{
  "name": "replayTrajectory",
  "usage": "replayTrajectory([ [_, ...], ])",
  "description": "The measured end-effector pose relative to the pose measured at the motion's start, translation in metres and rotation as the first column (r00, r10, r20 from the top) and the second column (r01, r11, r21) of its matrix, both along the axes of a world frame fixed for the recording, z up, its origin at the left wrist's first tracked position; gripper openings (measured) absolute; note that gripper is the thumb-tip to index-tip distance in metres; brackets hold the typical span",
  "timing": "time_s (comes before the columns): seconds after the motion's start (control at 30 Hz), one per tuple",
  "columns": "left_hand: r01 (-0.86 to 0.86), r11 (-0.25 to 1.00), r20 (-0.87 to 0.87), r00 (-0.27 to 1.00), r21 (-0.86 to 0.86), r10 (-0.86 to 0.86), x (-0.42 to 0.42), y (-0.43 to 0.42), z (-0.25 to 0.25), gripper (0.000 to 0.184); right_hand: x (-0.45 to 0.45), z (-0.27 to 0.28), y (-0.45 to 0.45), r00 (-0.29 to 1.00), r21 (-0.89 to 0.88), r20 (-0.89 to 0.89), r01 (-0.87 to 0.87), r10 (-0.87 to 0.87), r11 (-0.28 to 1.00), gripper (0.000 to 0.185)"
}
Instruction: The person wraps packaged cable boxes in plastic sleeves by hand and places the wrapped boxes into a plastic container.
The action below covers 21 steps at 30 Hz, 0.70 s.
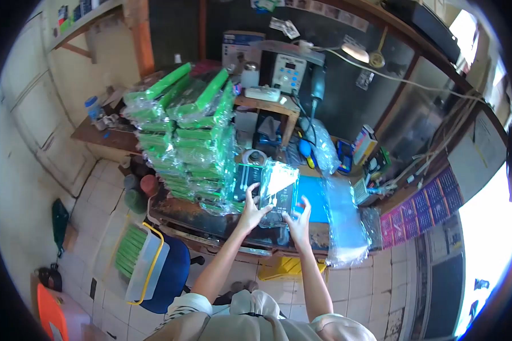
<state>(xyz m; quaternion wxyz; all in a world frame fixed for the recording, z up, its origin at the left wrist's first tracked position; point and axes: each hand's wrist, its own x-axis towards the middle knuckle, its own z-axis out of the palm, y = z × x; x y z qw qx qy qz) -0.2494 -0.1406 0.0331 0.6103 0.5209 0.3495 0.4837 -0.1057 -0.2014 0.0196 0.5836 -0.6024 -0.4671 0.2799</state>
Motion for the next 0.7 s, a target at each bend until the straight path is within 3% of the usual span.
replayTrajectory([
  [0.03, 0.084, 0.996, -0.001, 0.996, -0.033, -0.084, 0.0, -0.002, 0.002, 0.077, 0.005, 0.004, 0.001, 0.987, -0.011, 0.143, 0.07, -0.068, 0.997, 0.089],
  [0.07, 0.17, 0.984, -0.03, 0.985, -0.048, -0.172, -0.002, -0.002, -0.001, 0.079, 0.006, 0.022, 0.001, 0.976, -0.004, 0.181, 0.122, -0.119, 0.993, 0.091],
  [0.13, 0.237, 0.971, -0.12, 0.965, 0.016, -0.233, -0.005, -0.007, 0.008, 0.078, 0.014, 0.044, 0.002, 0.823, 0.216, 0.507, 0.164, -0.254, 0.962, 0.086],
  [0.2, 0.27, 0.957, -0.16, 0.955, 0.109, -0.252, -0.008, -0.006, -0.007, 0.076, 0.03, 0.048, 0.004, 0.767, 0.206, 0.59, 0.157, -0.25, 0.966, 0.069],
  [0.23, 0.36, 0.931, -0.173, 0.923, 0.064, -0.345, -0.012, -0.007, -0.003, 0.075, 0.039, 0.045, 0.007, 0.816, 0.224, 0.524, 0.143, -0.243, 0.964, 0.046],
  [0.27, 0.444, 0.896, -0.18, 0.883, 0.024, -0.433, -0.014, -0.007, 0.002, 0.073, 0.047, 0.044, 0.008, 0.757, 0.287, 0.575, 0.168, -0.31, 0.943, 0.026],
  [0.33, 0.473, 0.88, -0.141, 0.875, 0.046, -0.463, -0.02, -0.01, 0.009, 0.067, 0.068, 0.035, 0.012, 0.975, 0.196, 0.068, 0.196, -0.212, 0.961, 0.016],
  [0.4, 0.515, 0.857, -0.167, 0.844, -0.012, -0.51, -0.028, -0.011, 0.016, 0.065, 0.084, 0.031, 0.019, 0.958, 0.113, -0.189, 0.239, -0.216, 0.964, 0.011],
  [0.47, 0.534, 0.844, -0.108, 0.838, -0.046, -0.535, -0.032, -0.009, 0.011, 0.065, 0.096, 0.027, 0.025, 0.941, 0.104, -0.246, 0.262, -0.231, 0.959, 0.009],
  [0.57, 0.52, 0.847, -0.061, 0.847, -0.109, -0.527, -0.036, -0.013, 0.003, 0.065, 0.116, 0.002, 0.03, 0.89, -0.181, -0.411, 0.131, -0.196, 0.975, 0.021],
  [0.6, 0.511, 0.851, -0.063, 0.851, -0.123, -0.521, -0.036, -0.016, -0.003, 0.065, 0.111, -0.003, 0.027, 0.888, -0.193, -0.418, 0.121, -0.193, 0.974, 0.021],
  [0.67, 0.402, 0.895, -0.033, 0.909, -0.196, -0.415, -0.029, -0.017, -0.014, 0.066, 0.104, -0.009, 0.024, 0.762, -0.104, -0.637, 0.066, -0.117, 0.992, 0.028],
  [0.7, 0.427, 0.875, 0.077, 0.904, -0.228, -0.421, -0.026, -0.019, -0.01, 0.068, 0.097, -0.016, 0.022, 0.758, -0.049, -0.651, 0.026, -0.052, 0.998, 0.035],
])
